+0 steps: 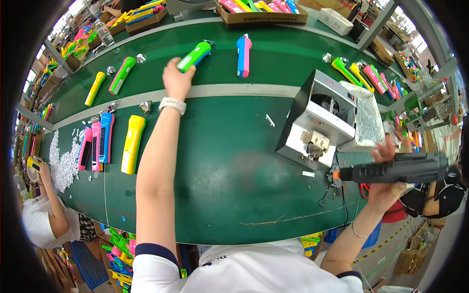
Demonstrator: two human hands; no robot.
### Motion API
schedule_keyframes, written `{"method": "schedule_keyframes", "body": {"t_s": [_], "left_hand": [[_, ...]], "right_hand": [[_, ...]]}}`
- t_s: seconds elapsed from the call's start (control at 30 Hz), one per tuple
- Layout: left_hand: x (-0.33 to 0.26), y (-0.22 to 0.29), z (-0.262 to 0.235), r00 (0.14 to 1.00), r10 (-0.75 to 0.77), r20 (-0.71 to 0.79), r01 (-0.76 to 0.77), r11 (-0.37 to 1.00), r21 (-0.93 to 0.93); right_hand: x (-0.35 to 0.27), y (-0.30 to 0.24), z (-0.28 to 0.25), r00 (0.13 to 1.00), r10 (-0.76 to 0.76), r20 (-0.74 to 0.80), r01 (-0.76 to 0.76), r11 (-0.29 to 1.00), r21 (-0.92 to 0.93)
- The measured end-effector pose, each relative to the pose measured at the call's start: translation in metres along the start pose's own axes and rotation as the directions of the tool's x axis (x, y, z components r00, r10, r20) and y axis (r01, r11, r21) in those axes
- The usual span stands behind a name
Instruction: The person assembles plastic flashlights by fitting together internal components, solar panels, and casing pieces by hand, securing them with an electric screwdriver, and placing the assembled flashlights on the conveyor table.
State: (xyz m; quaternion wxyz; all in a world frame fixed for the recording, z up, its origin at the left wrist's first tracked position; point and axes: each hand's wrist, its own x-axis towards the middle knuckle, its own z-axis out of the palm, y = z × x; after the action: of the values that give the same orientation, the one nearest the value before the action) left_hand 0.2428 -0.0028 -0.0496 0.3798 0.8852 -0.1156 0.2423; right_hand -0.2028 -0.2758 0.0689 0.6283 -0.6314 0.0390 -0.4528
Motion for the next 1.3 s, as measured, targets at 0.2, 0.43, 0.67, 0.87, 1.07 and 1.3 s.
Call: {"method": "schedule_keyframes", "body": {"t_s": [0.2, 0.43, 0.67, 0.87, 1.07, 1.3], "left_hand": [[-0.079, 0.112, -0.095, 0.722, 0.691, -0.018, -0.69, 0.719, -0.078], [-0.199, 0.153, -0.106, 0.243, 0.636, 0.733, -0.619, 0.683, -0.388], [-0.195, 0.143, -0.108, 0.303, 0.67, 0.677, -0.573, 0.696, -0.432], [-0.199, 0.141, -0.109, 0.342, 0.662, 0.667, -0.573, 0.71, -0.41], [-0.197, 0.14, -0.108, 0.329, 0.662, 0.674, -0.544, 0.716, -0.438], [-0.198, 0.139, -0.106, 0.327, 0.658, 0.678, -0.528, 0.723, -0.447]], "right_hand": [[0.019, 0.01, 0.061, 0.95, -0.156, 0.271, 0.077, 0.956, 0.283], [0.026, 0.018, 0.093, 0.964, -0.102, 0.246, 0.033, 0.962, 0.271], [0.041, 0.035, 0.1, 0.986, 0.056, 0.156, -0.074, 0.991, 0.111], [-0.001, 0.039, 0.111, 0.948, -0.023, 0.317, -0.1, 0.925, 0.366], [-0.017, 0.047, 0.12, 0.93, 0.06, 0.363, -0.18, 0.935, 0.305], [-0.015, 0.052, 0.116, 0.882, -0.011, 0.471, -0.147, 0.943, 0.298]]}}
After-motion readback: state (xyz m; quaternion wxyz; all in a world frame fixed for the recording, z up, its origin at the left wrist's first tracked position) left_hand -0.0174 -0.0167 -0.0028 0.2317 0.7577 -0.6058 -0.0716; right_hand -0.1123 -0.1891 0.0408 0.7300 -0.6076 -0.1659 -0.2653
